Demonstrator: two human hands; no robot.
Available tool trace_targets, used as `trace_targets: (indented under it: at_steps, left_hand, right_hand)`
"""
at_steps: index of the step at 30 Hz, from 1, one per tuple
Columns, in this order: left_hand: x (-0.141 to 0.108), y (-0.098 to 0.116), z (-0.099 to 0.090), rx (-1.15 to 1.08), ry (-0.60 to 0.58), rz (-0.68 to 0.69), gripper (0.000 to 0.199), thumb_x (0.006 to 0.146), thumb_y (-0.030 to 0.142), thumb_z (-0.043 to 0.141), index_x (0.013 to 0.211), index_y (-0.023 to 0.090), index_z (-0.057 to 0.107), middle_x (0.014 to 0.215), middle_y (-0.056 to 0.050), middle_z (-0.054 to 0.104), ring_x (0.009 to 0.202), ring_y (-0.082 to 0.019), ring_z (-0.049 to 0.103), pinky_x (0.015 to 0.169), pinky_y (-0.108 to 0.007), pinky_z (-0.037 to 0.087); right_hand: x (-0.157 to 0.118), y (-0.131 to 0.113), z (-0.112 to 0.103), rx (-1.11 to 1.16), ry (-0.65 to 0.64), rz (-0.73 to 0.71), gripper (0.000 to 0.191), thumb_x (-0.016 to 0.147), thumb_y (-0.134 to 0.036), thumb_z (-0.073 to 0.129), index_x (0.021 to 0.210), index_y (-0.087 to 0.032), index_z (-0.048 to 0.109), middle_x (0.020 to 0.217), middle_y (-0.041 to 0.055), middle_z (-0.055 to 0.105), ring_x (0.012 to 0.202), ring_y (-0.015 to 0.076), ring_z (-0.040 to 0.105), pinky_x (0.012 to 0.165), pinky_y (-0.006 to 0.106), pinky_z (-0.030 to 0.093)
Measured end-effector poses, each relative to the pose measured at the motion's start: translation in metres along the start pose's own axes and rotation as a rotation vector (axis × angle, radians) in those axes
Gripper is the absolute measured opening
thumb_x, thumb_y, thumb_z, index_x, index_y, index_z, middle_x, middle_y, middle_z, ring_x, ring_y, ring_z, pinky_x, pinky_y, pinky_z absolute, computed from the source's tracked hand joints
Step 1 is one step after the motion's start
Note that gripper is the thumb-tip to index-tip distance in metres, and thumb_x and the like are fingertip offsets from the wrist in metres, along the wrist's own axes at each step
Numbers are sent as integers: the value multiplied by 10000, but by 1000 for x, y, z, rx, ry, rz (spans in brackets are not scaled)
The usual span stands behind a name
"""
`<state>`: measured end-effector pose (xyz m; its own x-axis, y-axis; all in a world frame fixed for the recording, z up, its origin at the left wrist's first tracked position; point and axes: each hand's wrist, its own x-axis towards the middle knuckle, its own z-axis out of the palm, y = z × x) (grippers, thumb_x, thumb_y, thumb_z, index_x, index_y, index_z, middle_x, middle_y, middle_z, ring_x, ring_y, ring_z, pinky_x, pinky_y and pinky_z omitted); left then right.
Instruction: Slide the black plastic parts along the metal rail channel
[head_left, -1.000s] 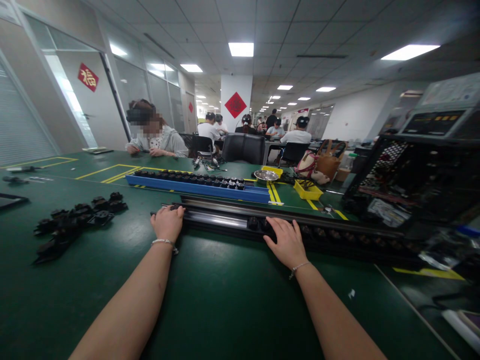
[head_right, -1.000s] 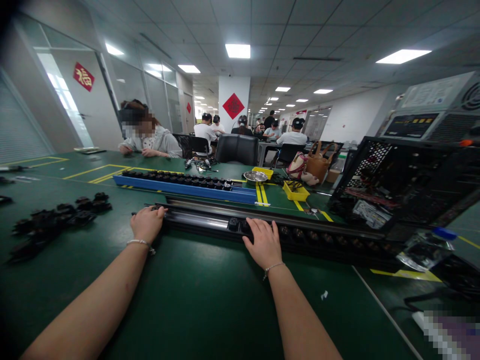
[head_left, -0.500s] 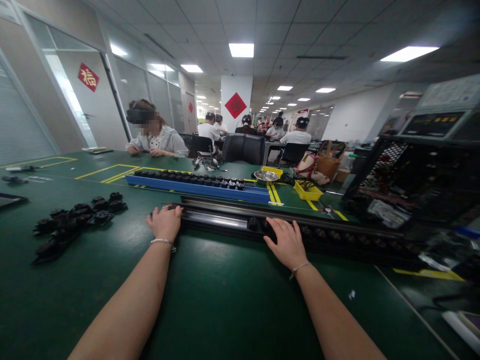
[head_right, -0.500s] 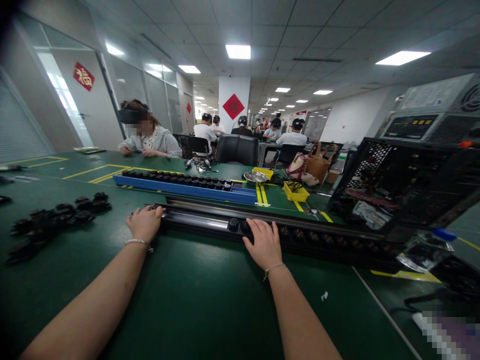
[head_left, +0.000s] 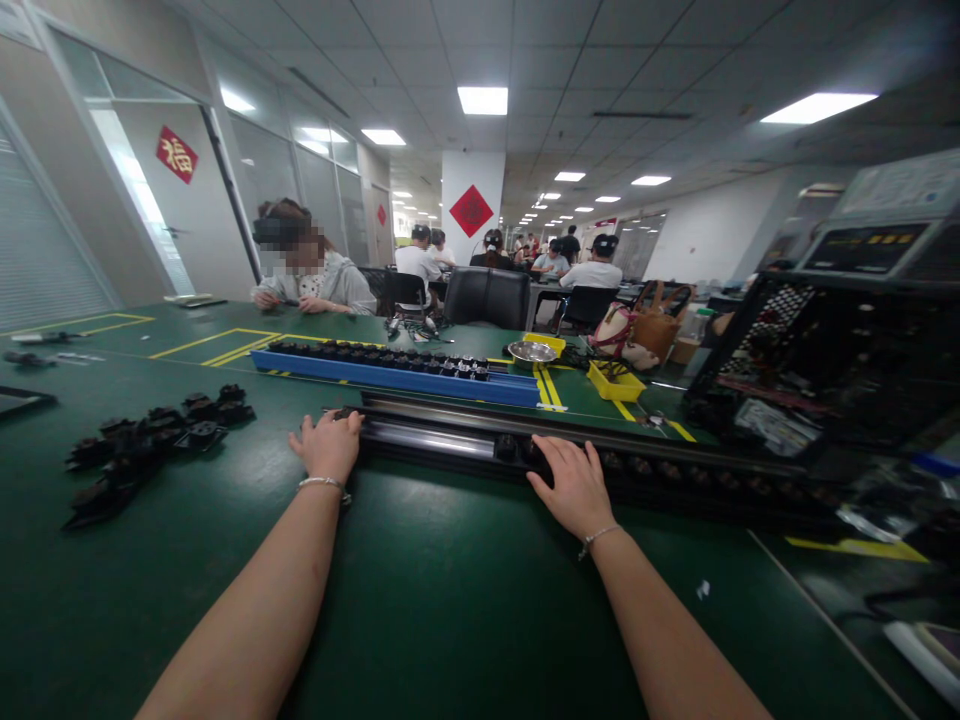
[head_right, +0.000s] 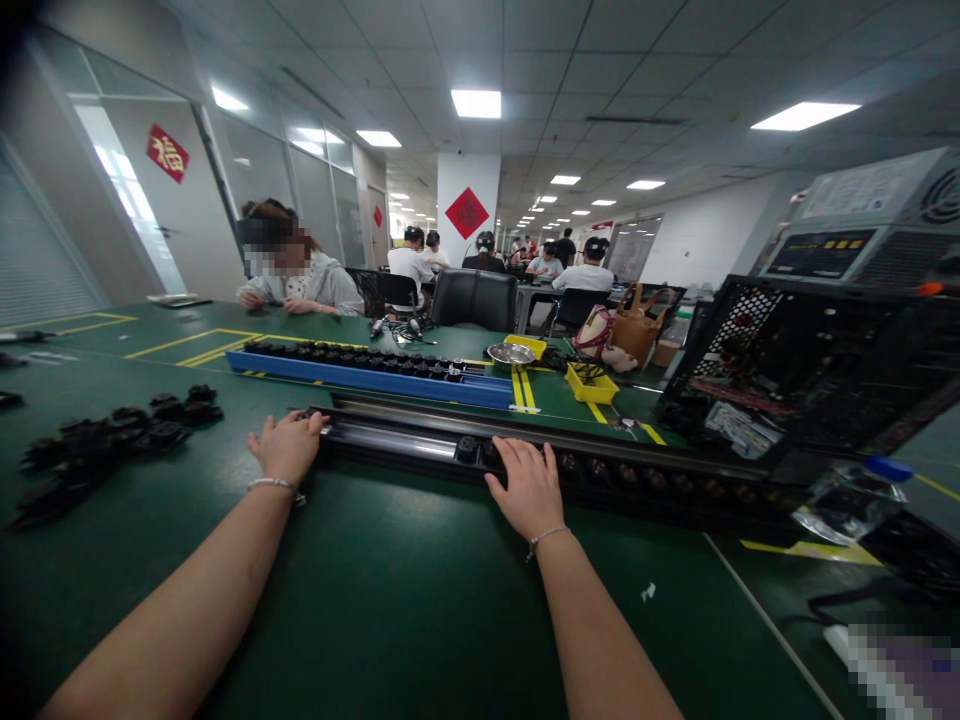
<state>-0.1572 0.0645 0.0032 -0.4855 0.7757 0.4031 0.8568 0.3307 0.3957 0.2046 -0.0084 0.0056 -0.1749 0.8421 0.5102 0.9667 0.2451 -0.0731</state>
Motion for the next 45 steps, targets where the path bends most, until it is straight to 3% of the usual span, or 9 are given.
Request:
trace_targets:
  at_steps: [18, 45]
  left_hand:
    - [3, -6, 1, -95, 24, -13, 386, 891, 439, 351, 980, 269, 686, 1244, -43, 572, 1279, -333, 281, 1002, -595, 142]
    - [11, -16, 7, -120, 2, -114, 453, 870, 504, 283, 1000, 337, 684, 1294, -36, 531, 1284, -320, 292, 1013, -602, 176]
  right_hand:
    - [0, 1, 1, -11, 15, -11, 479, 827, -382, 466, 1288, -253, 449, 1262, 53, 543, 1174, 221, 450, 1083, 496, 150]
    - [0, 3, 3, -8, 14, -14, 489, 823, -387, 461, 1296, -261, 440, 1263, 53, 540, 1178, 224, 446, 1082, 501, 152]
